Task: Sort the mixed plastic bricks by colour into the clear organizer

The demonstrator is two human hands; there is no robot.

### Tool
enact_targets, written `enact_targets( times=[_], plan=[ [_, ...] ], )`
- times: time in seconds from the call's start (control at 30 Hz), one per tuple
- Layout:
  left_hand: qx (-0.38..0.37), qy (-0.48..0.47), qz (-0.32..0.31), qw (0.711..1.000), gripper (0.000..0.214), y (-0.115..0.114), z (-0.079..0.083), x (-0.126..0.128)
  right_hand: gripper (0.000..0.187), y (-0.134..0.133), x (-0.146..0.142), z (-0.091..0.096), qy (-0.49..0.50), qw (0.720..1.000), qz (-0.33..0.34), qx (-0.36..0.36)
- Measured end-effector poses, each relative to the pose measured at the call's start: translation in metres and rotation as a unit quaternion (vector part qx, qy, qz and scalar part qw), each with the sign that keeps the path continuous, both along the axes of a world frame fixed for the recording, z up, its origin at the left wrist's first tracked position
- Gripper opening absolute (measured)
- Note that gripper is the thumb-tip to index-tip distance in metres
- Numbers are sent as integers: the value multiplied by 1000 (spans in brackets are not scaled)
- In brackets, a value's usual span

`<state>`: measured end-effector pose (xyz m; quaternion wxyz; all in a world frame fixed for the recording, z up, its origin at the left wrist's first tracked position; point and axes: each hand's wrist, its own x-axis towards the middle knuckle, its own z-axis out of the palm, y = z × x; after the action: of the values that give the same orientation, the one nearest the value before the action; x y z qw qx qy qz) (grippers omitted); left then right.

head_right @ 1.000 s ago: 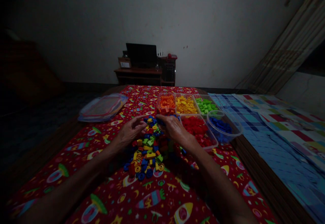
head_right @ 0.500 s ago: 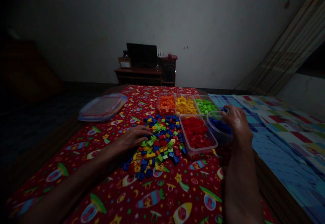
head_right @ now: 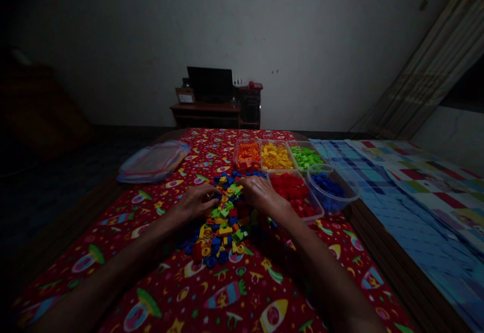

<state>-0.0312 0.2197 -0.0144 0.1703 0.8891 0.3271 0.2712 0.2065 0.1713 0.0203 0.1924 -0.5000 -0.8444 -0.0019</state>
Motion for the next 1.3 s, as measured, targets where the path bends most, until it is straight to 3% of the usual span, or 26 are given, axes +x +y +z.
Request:
enact_targets(
  times=[0.1,0.2,0.37,0.5,0.63,0.8,0.93,1.03,1.17,1.3],
  plan=[
    [11,-15,4,1000,17,4,-1,-1,25,-3,-16,-11,-31,997,33,-69],
    [11,-30,4,999,16,5,2,0,25,-6,-20,-4,-18,989,56,-137],
    [-19,-30,34,999,20,1,7,3,33,-2,-29,1,-12,981,73,-179],
    [-35,-23,47,998,22,-1,7,4,33,8,-36,-6,-6,977,49,-207],
    [-47,-27,50,997,23,-3,6,5,32,9,-33,0,21,967,5,-252],
    [-47,-36,50,997,24,-5,8,6,30,2,-27,6,32,977,-12,-210],
    [-48,-31,51,997,24,-5,10,7,29,1,-23,-9,13,990,-21,-140],
    [-42,-36,52,997,24,-5,10,6,23,2,-24,-25,10,996,20,-90],
    [-45,-40,47,997,23,-6,9,6,20,4,-31,-40,-18,995,46,-81],
    [-60,-57,44,996,24,-5,7,7,14,3,-30,-41,40,995,54,-70]
  ],
)
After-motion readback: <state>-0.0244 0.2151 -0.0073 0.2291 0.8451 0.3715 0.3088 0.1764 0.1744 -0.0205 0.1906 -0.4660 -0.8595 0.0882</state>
